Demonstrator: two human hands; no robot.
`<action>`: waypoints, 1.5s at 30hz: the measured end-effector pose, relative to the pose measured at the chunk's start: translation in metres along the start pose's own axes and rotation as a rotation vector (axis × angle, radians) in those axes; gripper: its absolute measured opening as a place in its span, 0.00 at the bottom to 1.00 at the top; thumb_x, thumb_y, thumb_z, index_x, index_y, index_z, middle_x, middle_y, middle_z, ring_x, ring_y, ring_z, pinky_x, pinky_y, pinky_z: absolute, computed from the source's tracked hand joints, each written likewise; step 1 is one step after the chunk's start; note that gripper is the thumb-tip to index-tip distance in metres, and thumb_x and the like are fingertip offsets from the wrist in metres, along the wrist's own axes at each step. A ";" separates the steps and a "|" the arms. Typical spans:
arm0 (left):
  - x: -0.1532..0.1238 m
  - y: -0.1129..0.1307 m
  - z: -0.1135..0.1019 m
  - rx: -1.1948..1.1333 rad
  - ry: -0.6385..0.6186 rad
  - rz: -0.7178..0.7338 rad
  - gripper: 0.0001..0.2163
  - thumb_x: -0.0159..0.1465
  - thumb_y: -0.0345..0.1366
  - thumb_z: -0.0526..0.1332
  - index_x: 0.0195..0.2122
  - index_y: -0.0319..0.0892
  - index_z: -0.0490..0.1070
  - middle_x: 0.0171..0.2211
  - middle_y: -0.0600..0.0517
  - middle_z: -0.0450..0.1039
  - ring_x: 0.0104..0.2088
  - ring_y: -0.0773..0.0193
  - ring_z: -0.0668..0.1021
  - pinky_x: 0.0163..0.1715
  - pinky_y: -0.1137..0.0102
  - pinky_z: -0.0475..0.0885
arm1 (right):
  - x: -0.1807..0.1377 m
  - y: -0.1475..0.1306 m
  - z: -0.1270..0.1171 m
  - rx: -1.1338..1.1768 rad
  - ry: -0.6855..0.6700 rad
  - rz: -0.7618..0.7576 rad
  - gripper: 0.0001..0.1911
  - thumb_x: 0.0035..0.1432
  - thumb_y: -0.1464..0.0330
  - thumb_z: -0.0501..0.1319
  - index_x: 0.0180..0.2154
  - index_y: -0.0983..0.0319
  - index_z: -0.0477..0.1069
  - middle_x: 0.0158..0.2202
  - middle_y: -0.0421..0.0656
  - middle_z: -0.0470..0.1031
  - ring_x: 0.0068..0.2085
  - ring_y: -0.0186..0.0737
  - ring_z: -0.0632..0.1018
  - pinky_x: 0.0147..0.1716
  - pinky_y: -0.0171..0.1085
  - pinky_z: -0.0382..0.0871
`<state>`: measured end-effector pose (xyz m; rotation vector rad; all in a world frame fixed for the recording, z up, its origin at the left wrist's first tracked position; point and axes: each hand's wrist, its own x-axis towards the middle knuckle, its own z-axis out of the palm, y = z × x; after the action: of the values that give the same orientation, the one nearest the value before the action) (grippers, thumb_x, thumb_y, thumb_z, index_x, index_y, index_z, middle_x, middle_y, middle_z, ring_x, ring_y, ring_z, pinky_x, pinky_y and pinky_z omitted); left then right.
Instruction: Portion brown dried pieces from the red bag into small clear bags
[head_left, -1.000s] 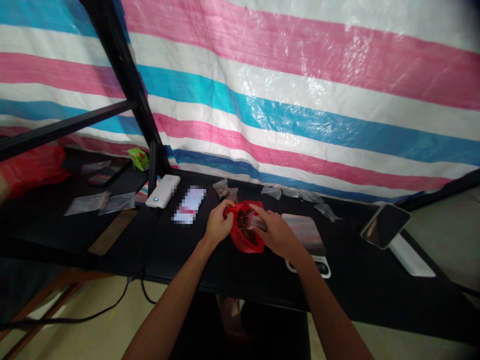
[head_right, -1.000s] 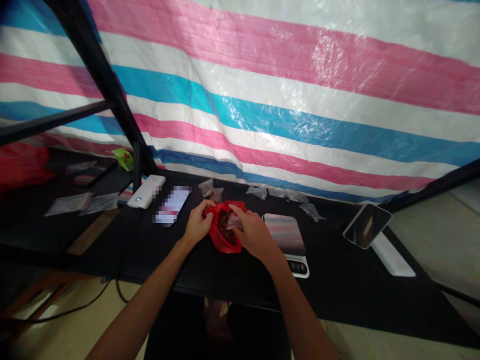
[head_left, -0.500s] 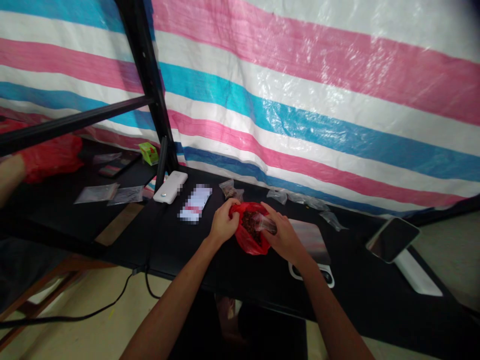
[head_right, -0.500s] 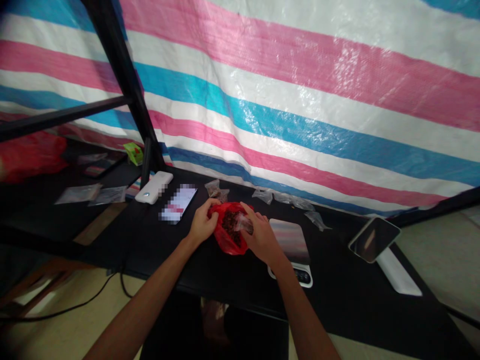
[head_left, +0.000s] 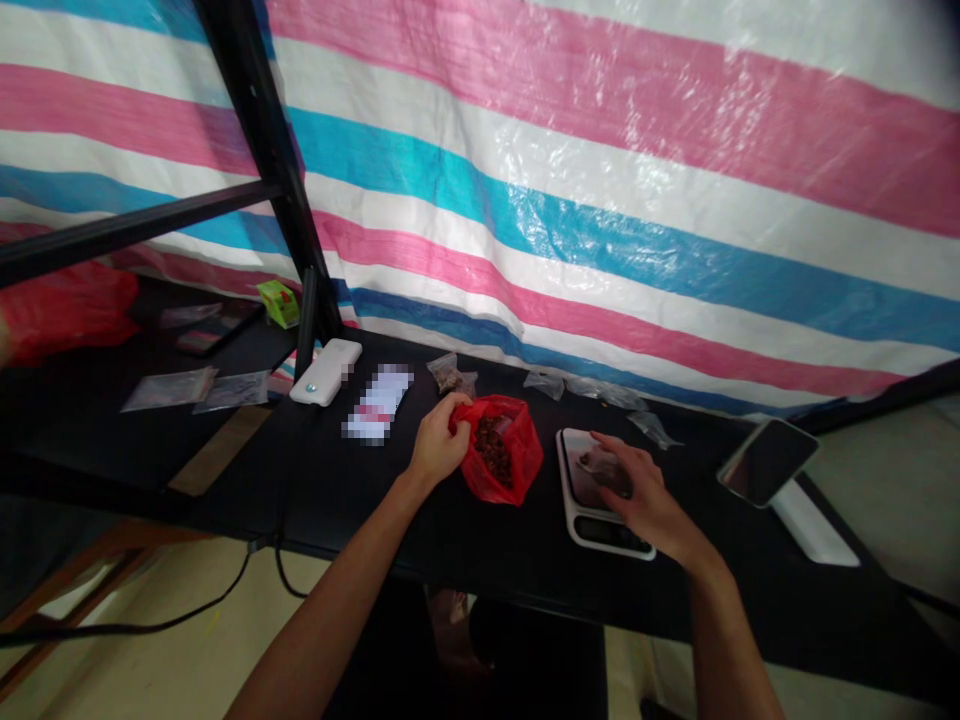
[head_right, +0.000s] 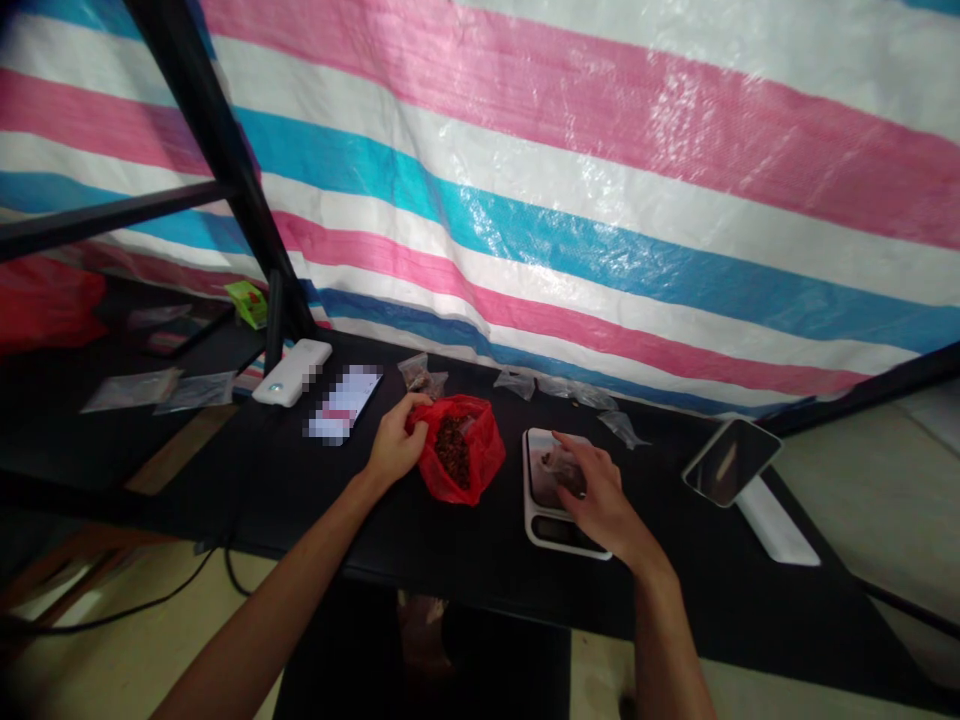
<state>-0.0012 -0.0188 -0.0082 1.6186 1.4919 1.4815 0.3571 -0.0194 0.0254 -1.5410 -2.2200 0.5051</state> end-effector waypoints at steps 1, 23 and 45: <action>0.000 0.000 0.000 0.004 0.001 0.002 0.15 0.59 0.23 0.55 0.43 0.44 0.73 0.42 0.52 0.79 0.43 0.61 0.80 0.47 0.68 0.73 | -0.002 -0.001 0.000 0.011 0.009 -0.019 0.37 0.57 0.67 0.63 0.68 0.52 0.61 0.64 0.47 0.70 0.64 0.54 0.67 0.65 0.60 0.59; 0.001 -0.002 -0.003 0.069 0.143 0.069 0.15 0.59 0.22 0.54 0.43 0.44 0.71 0.41 0.51 0.74 0.44 0.59 0.78 0.49 0.66 0.71 | -0.050 0.041 0.047 0.596 1.107 0.307 0.19 0.49 0.67 0.64 0.46 0.60 0.75 0.43 0.44 0.74 0.46 0.49 0.77 0.49 0.48 0.70; 0.003 -0.005 -0.004 0.044 0.109 0.065 0.15 0.57 0.21 0.55 0.41 0.44 0.71 0.39 0.52 0.74 0.42 0.60 0.77 0.46 0.67 0.72 | 0.120 0.070 -0.016 -0.408 0.043 0.217 0.14 0.63 0.61 0.62 0.46 0.57 0.83 0.39 0.50 0.84 0.40 0.51 0.82 0.39 0.43 0.71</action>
<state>-0.0074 -0.0156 -0.0106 1.6499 1.5544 1.6054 0.3826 0.1178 0.0175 -1.9889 -2.2308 0.0732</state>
